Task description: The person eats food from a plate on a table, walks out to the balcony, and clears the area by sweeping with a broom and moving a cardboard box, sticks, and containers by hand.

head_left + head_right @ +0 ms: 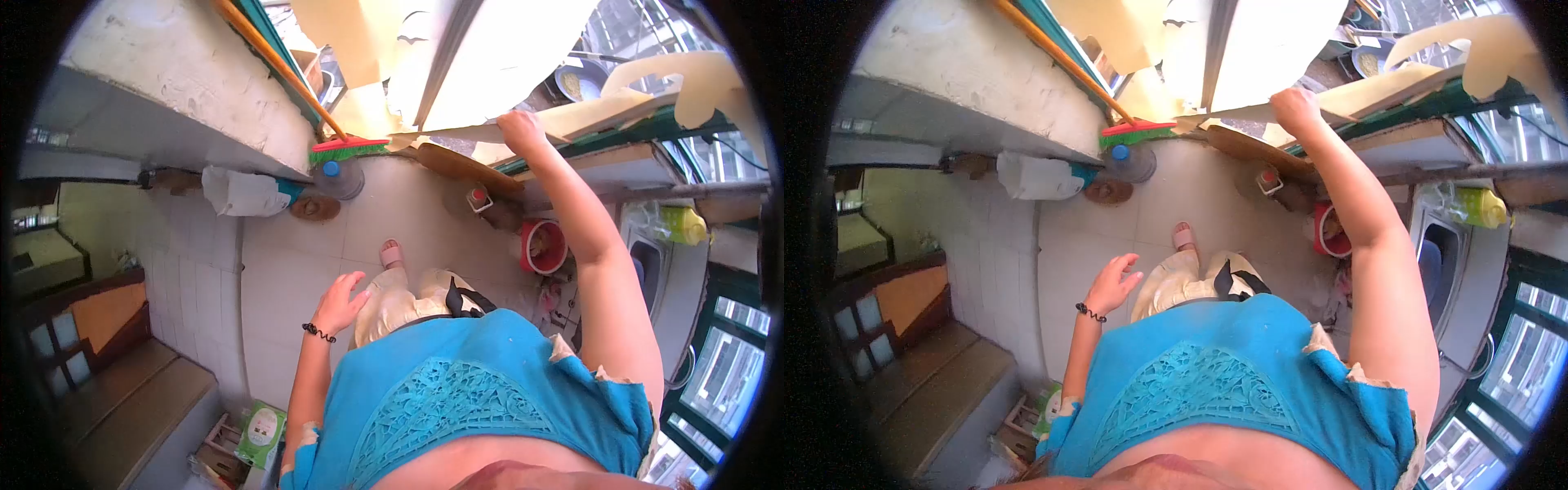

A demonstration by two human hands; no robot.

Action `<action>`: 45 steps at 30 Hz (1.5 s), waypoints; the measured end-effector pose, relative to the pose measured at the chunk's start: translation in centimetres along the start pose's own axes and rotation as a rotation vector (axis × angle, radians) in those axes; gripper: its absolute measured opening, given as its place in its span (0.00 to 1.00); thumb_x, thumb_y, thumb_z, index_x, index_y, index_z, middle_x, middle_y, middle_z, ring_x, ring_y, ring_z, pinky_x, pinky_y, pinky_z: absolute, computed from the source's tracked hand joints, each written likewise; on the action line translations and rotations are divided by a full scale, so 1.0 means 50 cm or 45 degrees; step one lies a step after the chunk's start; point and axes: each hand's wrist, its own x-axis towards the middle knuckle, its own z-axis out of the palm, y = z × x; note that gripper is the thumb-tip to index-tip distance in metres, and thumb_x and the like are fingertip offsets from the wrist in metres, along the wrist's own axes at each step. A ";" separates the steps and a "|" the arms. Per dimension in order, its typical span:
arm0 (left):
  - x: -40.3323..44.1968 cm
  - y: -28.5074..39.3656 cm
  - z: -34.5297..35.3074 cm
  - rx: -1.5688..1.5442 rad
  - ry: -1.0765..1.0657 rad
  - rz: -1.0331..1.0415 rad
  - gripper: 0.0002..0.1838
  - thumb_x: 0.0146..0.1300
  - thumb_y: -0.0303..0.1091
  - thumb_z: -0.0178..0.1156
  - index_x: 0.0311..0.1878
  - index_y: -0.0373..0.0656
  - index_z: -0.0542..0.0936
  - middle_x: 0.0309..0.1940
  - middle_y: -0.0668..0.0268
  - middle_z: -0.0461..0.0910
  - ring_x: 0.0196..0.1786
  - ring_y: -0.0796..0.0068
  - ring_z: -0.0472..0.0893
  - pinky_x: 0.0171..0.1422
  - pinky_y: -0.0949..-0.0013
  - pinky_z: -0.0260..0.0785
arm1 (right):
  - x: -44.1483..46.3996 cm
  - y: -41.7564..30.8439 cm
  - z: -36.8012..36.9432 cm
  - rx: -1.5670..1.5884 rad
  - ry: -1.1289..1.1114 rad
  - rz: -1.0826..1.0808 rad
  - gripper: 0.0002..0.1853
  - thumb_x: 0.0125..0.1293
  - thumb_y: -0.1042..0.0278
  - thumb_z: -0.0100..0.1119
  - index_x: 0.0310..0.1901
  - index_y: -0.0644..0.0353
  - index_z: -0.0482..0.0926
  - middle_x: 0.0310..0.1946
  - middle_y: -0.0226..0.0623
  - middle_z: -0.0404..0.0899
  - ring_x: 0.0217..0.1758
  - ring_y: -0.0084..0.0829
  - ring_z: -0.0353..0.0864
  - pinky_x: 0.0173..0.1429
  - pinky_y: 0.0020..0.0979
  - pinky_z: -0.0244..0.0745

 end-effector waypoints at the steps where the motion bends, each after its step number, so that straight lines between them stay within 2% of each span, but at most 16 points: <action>1: 0.010 0.002 -0.002 0.003 0.007 0.036 0.20 0.58 0.37 0.56 0.52 0.40 0.70 0.45 0.57 0.72 0.47 0.64 0.74 0.50 0.66 0.68 | -0.007 -0.014 -0.039 -0.026 0.021 -0.003 0.07 0.50 0.73 0.50 0.25 0.58 0.80 0.24 0.40 0.79 0.32 0.38 0.81 0.38 0.37 0.75; 4: 0.039 0.011 -0.005 0.009 -0.003 0.127 0.20 0.58 0.37 0.57 0.52 0.40 0.70 0.46 0.58 0.72 0.47 0.65 0.74 0.49 0.67 0.68 | -0.050 -0.049 -0.152 0.013 -0.096 0.077 0.07 0.50 0.73 0.49 0.26 0.59 0.79 0.26 0.41 0.79 0.34 0.39 0.81 0.38 0.37 0.75; 7: 0.066 0.040 -0.010 0.007 -0.051 0.160 0.19 0.58 0.36 0.57 0.52 0.40 0.71 0.46 0.59 0.72 0.47 0.65 0.74 0.49 0.67 0.68 | -0.139 -0.045 -0.234 0.132 -0.035 0.087 0.09 0.53 0.72 0.46 0.27 0.57 0.78 0.27 0.44 0.78 0.33 0.43 0.79 0.37 0.41 0.73; 8: 0.074 0.045 -0.009 0.011 -0.070 0.165 0.19 0.58 0.36 0.57 0.51 0.40 0.71 0.46 0.59 0.72 0.47 0.65 0.74 0.49 0.67 0.68 | -0.173 -0.031 -0.236 0.140 0.009 0.120 0.08 0.53 0.70 0.47 0.27 0.57 0.78 0.25 0.44 0.78 0.33 0.45 0.78 0.36 0.42 0.72; 11: 0.090 0.062 0.004 0.024 -0.123 0.205 0.19 0.57 0.37 0.57 0.51 0.40 0.71 0.47 0.59 0.72 0.47 0.65 0.74 0.49 0.67 0.68 | -0.279 0.004 -0.243 0.169 -0.235 0.354 0.07 0.51 0.71 0.48 0.26 0.57 0.78 0.26 0.43 0.78 0.34 0.43 0.79 0.38 0.40 0.74; 12: 0.095 0.069 0.010 0.030 -0.140 0.220 0.19 0.57 0.37 0.57 0.51 0.40 0.71 0.47 0.59 0.72 0.47 0.65 0.74 0.49 0.67 0.68 | -0.322 0.017 -0.232 0.212 -0.230 0.377 0.07 0.52 0.70 0.48 0.25 0.56 0.78 0.25 0.43 0.78 0.33 0.44 0.79 0.37 0.40 0.74; 15: 0.104 0.100 0.027 0.170 -0.226 0.231 0.20 0.57 0.37 0.57 0.51 0.40 0.71 0.47 0.58 0.73 0.48 0.65 0.74 0.50 0.67 0.68 | -0.457 0.046 -0.159 0.364 -0.194 0.428 0.07 0.52 0.67 0.49 0.24 0.55 0.78 0.21 0.43 0.76 0.30 0.45 0.78 0.33 0.42 0.72; 19: 0.103 0.146 0.067 0.263 -0.262 0.234 0.20 0.57 0.37 0.57 0.51 0.40 0.71 0.47 0.58 0.73 0.47 0.65 0.74 0.50 0.67 0.68 | -0.591 0.050 -0.044 0.486 -0.490 0.637 0.07 0.50 0.64 0.53 0.27 0.54 0.79 0.26 0.41 0.79 0.34 0.43 0.78 0.37 0.41 0.73; 21: 0.095 0.166 0.093 0.280 -0.308 0.213 0.20 0.58 0.37 0.57 0.51 0.40 0.71 0.47 0.58 0.73 0.47 0.64 0.74 0.50 0.67 0.68 | -0.640 0.050 0.051 0.601 -0.603 0.752 0.08 0.51 0.65 0.53 0.31 0.53 0.81 0.30 0.42 0.79 0.37 0.42 0.79 0.40 0.41 0.73; 25: 0.068 0.203 0.133 0.333 -0.365 0.163 0.20 0.57 0.39 0.56 0.51 0.41 0.71 0.46 0.55 0.73 0.49 0.59 0.73 0.53 0.63 0.65 | -0.713 0.047 0.276 0.612 -0.623 0.856 0.09 0.52 0.65 0.54 0.32 0.56 0.80 0.32 0.43 0.79 0.39 0.42 0.78 0.44 0.41 0.73; 29: 0.022 0.207 0.163 0.372 -0.330 0.074 0.20 0.56 0.39 0.57 0.51 0.40 0.71 0.45 0.55 0.74 0.47 0.61 0.74 0.52 0.63 0.66 | -0.745 0.051 0.435 0.646 -0.649 0.959 0.09 0.52 0.68 0.52 0.33 0.59 0.80 0.33 0.47 0.79 0.42 0.44 0.78 0.45 0.41 0.73; 30: 0.010 0.208 0.168 0.381 -0.322 0.042 0.20 0.56 0.38 0.58 0.50 0.40 0.71 0.45 0.56 0.74 0.47 0.61 0.74 0.51 0.64 0.67 | -0.741 0.053 0.435 0.675 -0.695 0.986 0.10 0.52 0.74 0.50 0.34 0.63 0.80 0.37 0.48 0.79 0.43 0.43 0.79 0.46 0.40 0.75; 36: -0.058 0.228 0.203 0.418 -0.265 -0.153 0.20 0.56 0.39 0.57 0.51 0.42 0.71 0.45 0.57 0.74 0.47 0.63 0.74 0.51 0.65 0.68 | -0.719 0.084 0.517 0.754 -0.784 1.040 0.12 0.54 0.73 0.50 0.38 0.63 0.80 0.42 0.49 0.77 0.47 0.44 0.78 0.49 0.40 0.74; 39: -0.083 0.226 0.224 0.394 -0.224 -0.191 0.20 0.57 0.39 0.57 0.51 0.42 0.71 0.45 0.57 0.73 0.48 0.63 0.74 0.51 0.65 0.67 | -0.686 0.124 0.566 0.695 -0.854 0.951 0.12 0.54 0.74 0.48 0.37 0.60 0.80 0.39 0.46 0.79 0.46 0.44 0.77 0.49 0.41 0.73; 42: -0.102 0.230 0.234 0.398 -0.206 -0.181 0.19 0.58 0.37 0.56 0.51 0.40 0.71 0.45 0.57 0.73 0.47 0.64 0.74 0.50 0.66 0.68 | -0.633 0.173 0.552 0.766 -0.752 1.099 0.15 0.57 0.72 0.45 0.44 0.58 0.77 0.45 0.46 0.76 0.51 0.43 0.74 0.53 0.40 0.70; 45: -0.108 0.234 0.237 0.397 -0.188 -0.170 0.20 0.58 0.38 0.56 0.51 0.41 0.71 0.45 0.56 0.73 0.48 0.62 0.74 0.50 0.65 0.67 | -0.577 0.179 0.456 0.581 -0.420 1.006 0.17 0.59 0.69 0.43 0.50 0.55 0.73 0.49 0.45 0.72 0.54 0.41 0.71 0.56 0.41 0.67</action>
